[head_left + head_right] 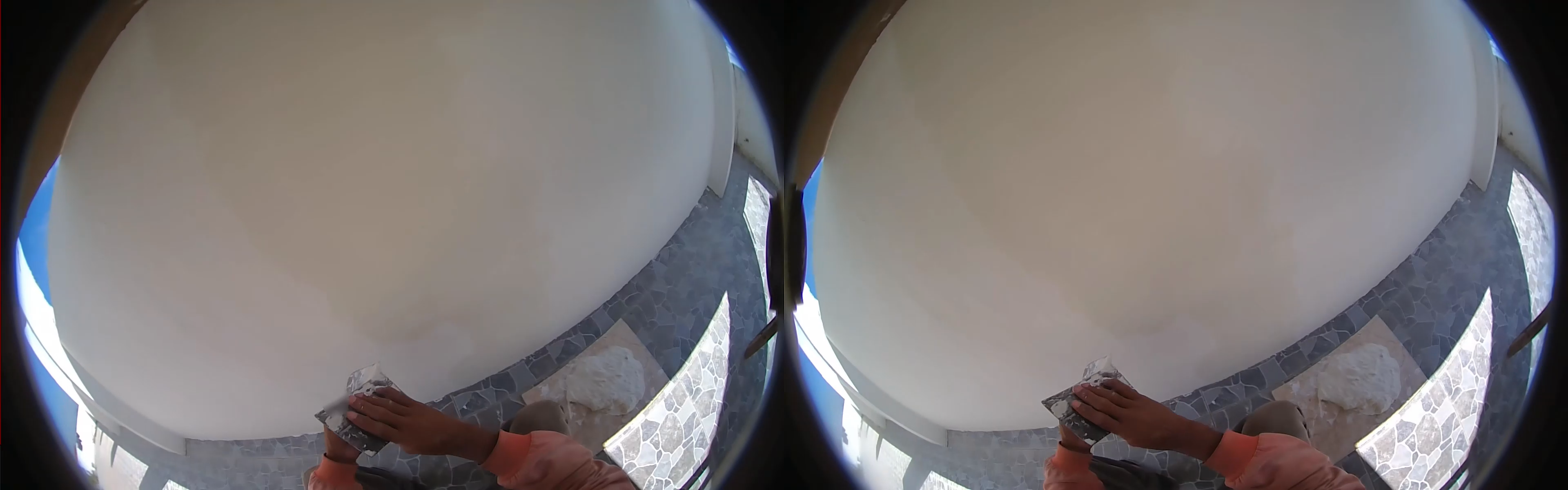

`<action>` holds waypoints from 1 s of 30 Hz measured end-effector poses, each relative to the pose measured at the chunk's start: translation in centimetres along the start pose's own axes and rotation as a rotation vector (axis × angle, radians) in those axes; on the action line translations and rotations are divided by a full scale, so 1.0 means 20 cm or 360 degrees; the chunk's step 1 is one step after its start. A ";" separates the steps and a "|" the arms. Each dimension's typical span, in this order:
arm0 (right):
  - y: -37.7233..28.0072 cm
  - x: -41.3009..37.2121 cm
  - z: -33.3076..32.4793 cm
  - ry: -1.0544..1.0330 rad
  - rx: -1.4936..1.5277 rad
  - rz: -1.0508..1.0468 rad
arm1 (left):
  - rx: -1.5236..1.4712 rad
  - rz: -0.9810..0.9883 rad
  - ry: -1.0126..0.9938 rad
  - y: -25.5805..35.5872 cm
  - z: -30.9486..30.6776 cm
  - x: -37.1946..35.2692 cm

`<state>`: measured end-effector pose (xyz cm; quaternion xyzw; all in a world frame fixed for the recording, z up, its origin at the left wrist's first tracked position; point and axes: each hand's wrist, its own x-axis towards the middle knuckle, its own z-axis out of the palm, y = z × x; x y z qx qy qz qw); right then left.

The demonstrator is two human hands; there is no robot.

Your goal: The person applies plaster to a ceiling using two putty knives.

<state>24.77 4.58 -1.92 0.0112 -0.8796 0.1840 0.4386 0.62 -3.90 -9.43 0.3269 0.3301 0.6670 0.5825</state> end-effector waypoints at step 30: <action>0.22 -0.07 0.01 -0.0122 -0.0136 0.0155 | 0.0000 -0.0091 0.0702 0.40 0.38 -0.05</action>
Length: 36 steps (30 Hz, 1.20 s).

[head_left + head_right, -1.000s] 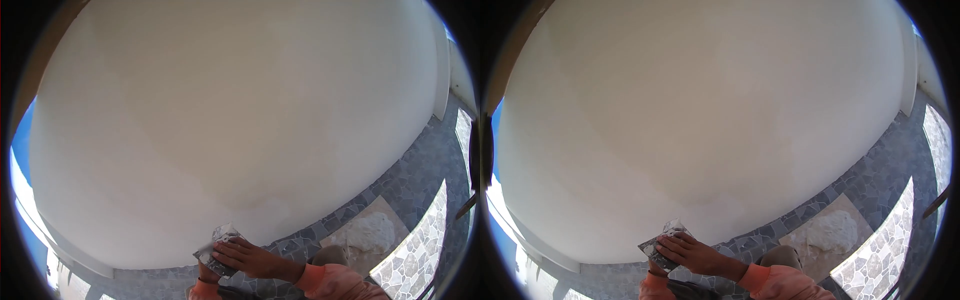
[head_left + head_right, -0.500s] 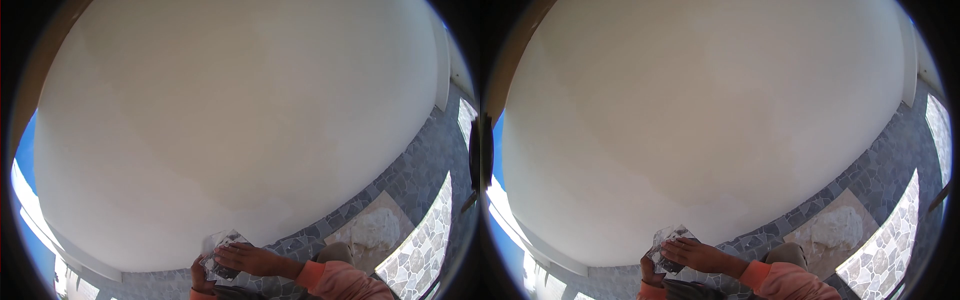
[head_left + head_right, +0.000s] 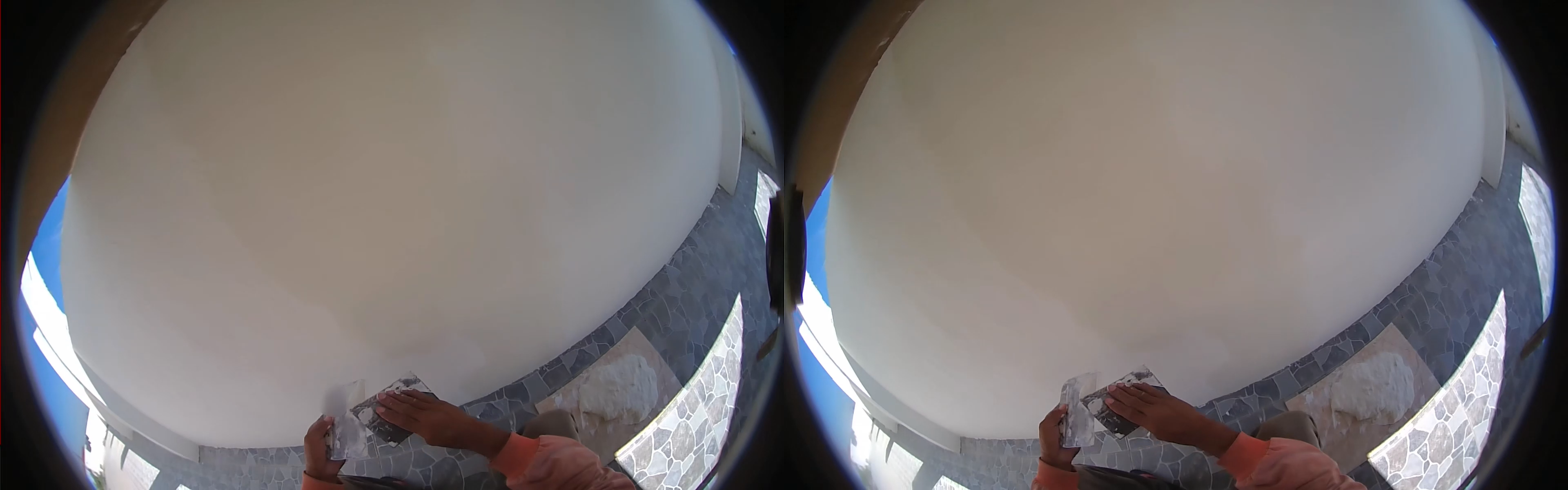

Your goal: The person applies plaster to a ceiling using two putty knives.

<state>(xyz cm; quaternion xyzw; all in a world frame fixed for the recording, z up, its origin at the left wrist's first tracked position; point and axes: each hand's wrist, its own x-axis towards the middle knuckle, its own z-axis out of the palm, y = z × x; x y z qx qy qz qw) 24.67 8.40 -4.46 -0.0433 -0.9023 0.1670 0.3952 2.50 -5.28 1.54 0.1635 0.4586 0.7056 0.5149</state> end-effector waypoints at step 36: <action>0.04 0.08 0.07 0.0396 0.0640 0.1210 | 0.0232 0.0961 -0.0152 0.31 0.53 -0.01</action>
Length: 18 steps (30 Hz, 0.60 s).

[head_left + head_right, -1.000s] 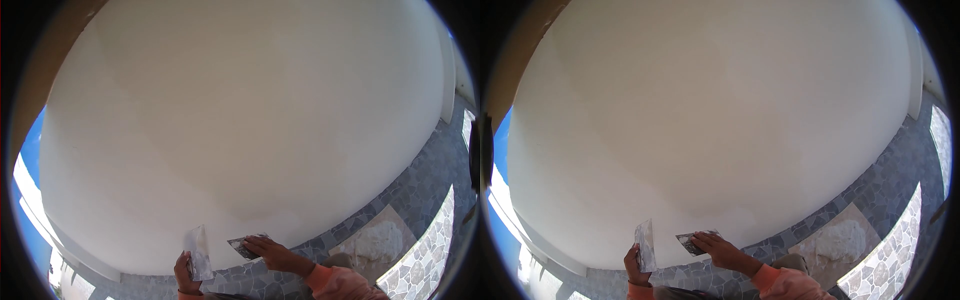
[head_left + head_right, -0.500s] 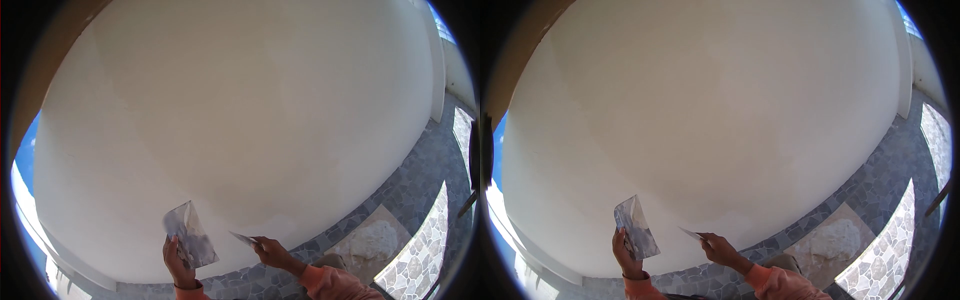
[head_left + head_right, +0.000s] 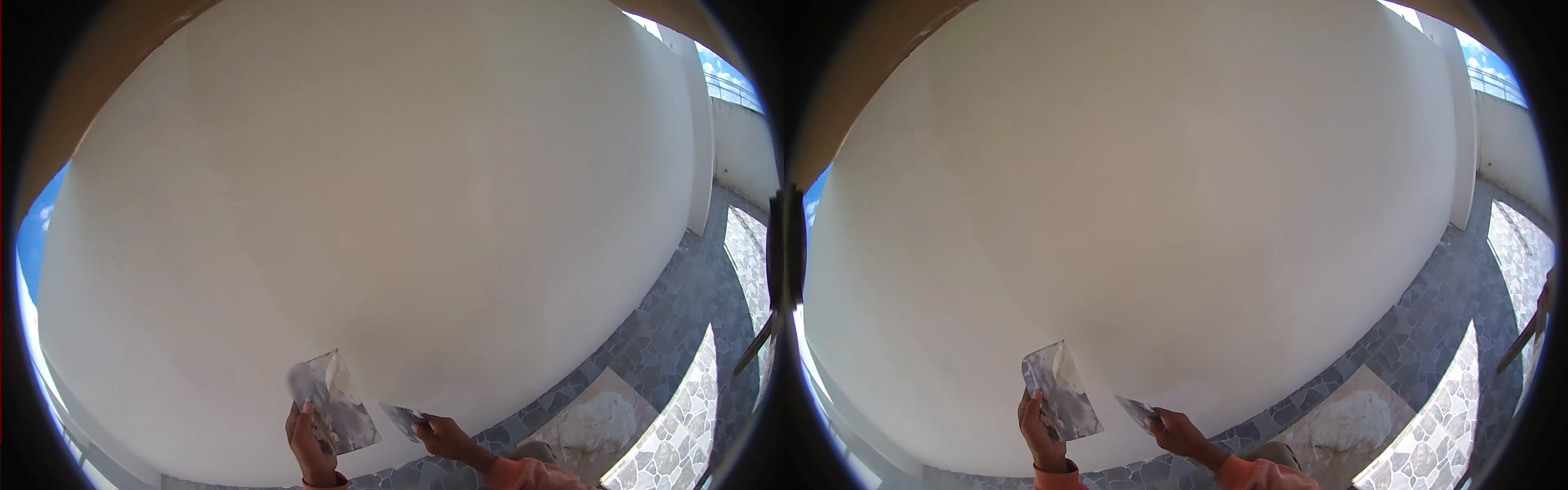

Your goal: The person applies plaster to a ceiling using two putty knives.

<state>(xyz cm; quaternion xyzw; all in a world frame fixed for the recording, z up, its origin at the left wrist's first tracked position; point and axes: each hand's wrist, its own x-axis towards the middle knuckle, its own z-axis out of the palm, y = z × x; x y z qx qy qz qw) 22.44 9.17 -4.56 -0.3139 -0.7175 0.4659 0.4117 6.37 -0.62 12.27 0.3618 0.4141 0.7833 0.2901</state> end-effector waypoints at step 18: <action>0.15 0.02 0.11 -0.0046 -0.0178 -0.0075 | -0.0201 0.0021 0.0081 -0.06 -0.19 0.06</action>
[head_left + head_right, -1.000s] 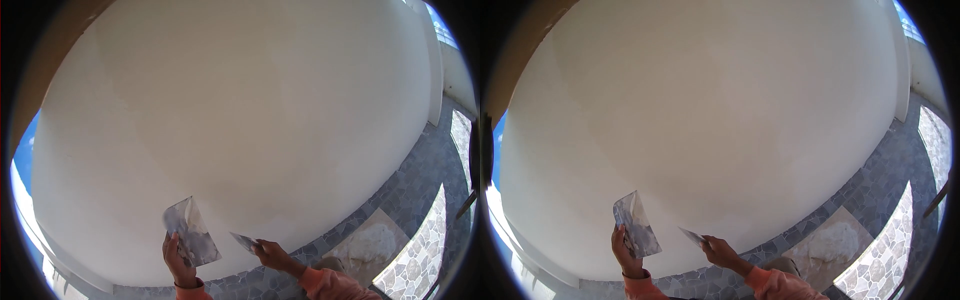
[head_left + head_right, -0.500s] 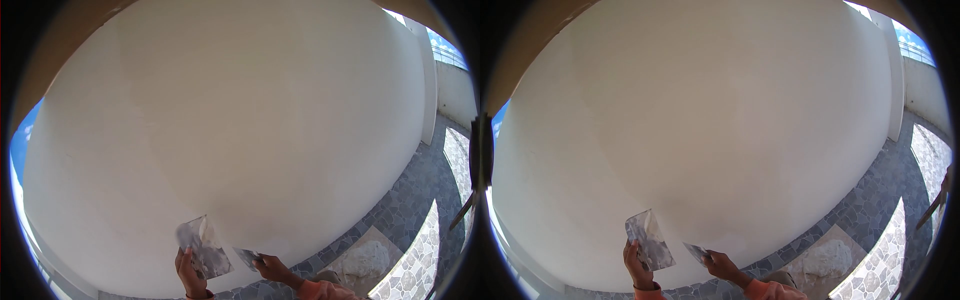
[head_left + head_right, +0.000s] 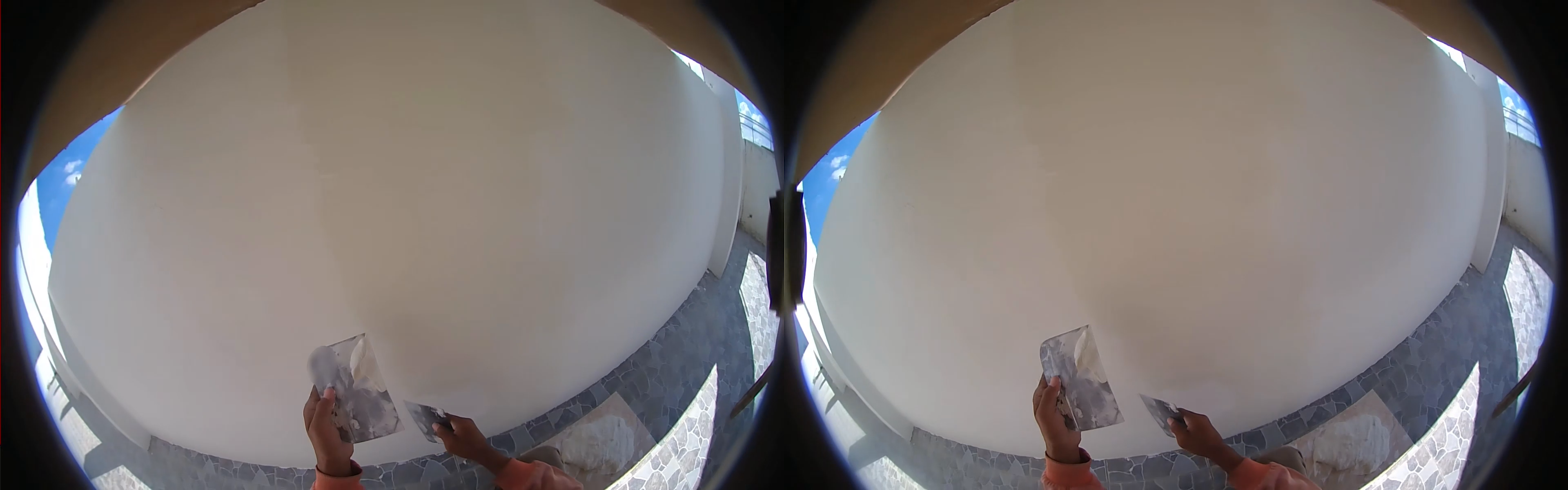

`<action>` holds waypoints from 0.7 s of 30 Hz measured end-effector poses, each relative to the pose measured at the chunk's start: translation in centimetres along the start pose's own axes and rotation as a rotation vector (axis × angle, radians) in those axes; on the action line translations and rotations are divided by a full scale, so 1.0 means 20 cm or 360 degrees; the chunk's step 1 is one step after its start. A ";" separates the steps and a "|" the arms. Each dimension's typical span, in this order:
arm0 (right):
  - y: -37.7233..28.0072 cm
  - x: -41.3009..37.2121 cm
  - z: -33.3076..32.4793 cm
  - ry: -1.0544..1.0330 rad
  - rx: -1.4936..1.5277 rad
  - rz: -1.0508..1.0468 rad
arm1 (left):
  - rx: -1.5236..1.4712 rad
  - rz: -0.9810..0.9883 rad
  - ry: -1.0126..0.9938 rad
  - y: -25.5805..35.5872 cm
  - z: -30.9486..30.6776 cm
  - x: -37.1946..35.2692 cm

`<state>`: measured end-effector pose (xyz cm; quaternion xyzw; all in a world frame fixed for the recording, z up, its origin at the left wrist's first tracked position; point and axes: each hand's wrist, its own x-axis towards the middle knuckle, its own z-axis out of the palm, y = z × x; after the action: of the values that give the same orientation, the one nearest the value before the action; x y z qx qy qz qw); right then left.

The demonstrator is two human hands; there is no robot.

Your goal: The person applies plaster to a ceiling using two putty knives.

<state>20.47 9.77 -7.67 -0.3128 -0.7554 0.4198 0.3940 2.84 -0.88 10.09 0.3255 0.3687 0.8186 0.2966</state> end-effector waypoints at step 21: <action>-0.74 0.16 -0.60 0.0026 -0.1004 -0.1356 | -0.0110 0.0172 -0.0045 -0.14 -0.08 0.03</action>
<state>27.19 10.25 10.57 -0.0847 -0.9020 -0.0278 0.4224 2.05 0.44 7.23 0.3460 0.3180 0.8410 0.2682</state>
